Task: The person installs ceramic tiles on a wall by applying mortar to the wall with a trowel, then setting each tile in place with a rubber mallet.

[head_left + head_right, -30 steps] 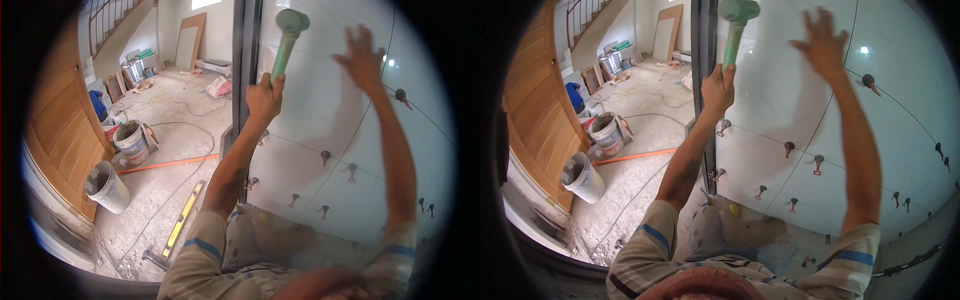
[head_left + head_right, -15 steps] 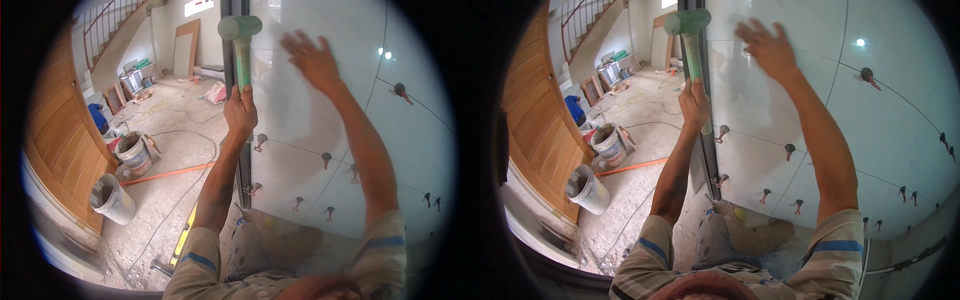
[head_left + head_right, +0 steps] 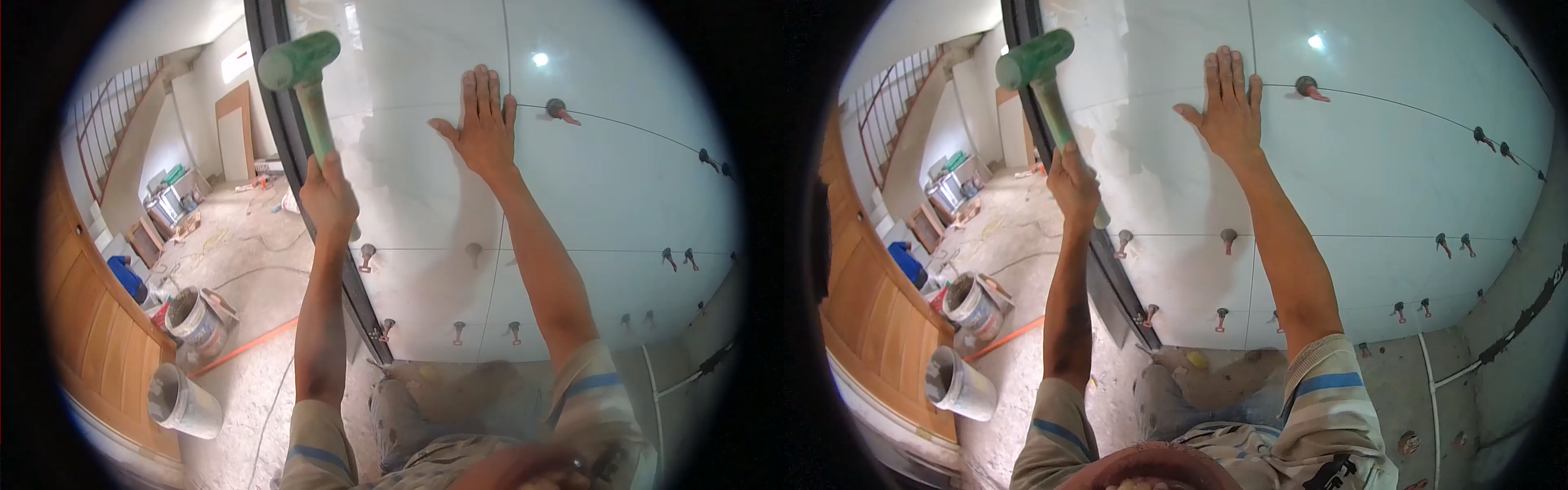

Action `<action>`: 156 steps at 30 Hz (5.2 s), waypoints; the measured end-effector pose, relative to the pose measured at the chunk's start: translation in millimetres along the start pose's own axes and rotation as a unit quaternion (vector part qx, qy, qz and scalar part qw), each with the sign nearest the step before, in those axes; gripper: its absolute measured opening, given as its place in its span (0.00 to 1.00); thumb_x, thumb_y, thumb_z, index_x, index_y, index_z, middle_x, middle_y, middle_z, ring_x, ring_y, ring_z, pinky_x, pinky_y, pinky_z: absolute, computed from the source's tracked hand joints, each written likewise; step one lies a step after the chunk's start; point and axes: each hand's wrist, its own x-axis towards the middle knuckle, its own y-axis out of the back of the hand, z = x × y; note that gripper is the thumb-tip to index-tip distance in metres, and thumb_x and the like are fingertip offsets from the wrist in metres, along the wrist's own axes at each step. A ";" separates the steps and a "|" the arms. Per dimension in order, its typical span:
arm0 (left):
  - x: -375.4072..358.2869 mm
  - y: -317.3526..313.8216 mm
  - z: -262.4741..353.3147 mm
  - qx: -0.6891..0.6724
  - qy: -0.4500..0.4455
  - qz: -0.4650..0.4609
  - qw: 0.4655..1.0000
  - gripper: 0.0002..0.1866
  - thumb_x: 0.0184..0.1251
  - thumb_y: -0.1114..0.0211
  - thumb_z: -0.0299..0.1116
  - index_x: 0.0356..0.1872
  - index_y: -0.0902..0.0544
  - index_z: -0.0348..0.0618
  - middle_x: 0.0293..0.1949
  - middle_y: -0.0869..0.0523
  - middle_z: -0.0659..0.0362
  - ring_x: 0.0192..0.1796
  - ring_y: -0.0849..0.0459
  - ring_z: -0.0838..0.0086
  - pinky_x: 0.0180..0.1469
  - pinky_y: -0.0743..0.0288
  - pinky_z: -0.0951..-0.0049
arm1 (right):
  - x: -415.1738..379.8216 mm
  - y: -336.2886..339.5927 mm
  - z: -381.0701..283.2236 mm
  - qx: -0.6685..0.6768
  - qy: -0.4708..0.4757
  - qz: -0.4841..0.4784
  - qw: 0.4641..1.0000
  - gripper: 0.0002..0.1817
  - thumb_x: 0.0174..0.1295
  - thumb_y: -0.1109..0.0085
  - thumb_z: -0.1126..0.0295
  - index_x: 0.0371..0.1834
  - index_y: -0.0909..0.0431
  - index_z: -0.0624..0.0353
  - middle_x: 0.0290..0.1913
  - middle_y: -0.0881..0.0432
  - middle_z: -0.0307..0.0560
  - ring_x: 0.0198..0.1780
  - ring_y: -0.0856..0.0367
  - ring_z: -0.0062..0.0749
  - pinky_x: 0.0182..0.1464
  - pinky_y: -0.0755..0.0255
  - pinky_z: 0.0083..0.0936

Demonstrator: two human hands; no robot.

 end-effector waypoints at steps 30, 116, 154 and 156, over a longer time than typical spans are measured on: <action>1.7 -3.2 -19.0 0.136 -0.126 0.006 0.983 0.21 0.73 0.50 0.49 0.29 0.28 0.40 0.17 0.23 0.44 0.24 0.22 0.43 0.28 0.30 0.51 | 196.3 83.1 93.6 -0.146 0.075 -0.242 0.956 0.79 0.18 0.17 0.44 0.78 0.63 0.34 0.81 0.63 0.27 0.80 0.64 0.32 0.59 0.44 0.75; 29.8 -10.3 -31.0 0.209 -0.004 -0.003 0.978 0.31 0.73 0.61 0.59 0.34 0.24 0.38 0.28 0.18 0.37 0.37 0.20 0.36 0.42 0.29 0.43 | 139.6 12.8 -66.5 -0.126 0.137 -0.218 0.958 0.78 0.20 0.19 0.40 0.79 0.63 0.38 0.81 0.65 0.50 0.80 0.69 0.47 0.59 0.50 0.75; 75.8 -15.4 -6.8 0.214 0.005 -0.017 0.977 0.32 0.72 0.58 0.59 0.40 0.22 0.35 0.34 0.15 0.38 0.43 0.18 0.39 0.49 0.27 0.45 | 173.9 54.6 102.1 -0.199 0.093 -0.152 0.964 0.67 0.35 0.33 0.29 0.79 0.59 0.37 0.81 0.60 0.31 0.80 0.61 0.30 0.66 0.48 0.67; 82.9 -16.7 6.3 0.231 -0.004 -0.008 0.973 0.32 0.72 0.59 0.59 0.40 0.22 0.35 0.33 0.15 0.38 0.42 0.17 0.39 0.48 0.27 0.45 | 170.3 64.8 107.4 -0.200 0.112 -0.171 0.958 0.70 0.32 0.30 0.30 0.79 0.61 0.37 0.81 0.61 0.31 0.80 0.61 0.30 0.65 0.45 0.66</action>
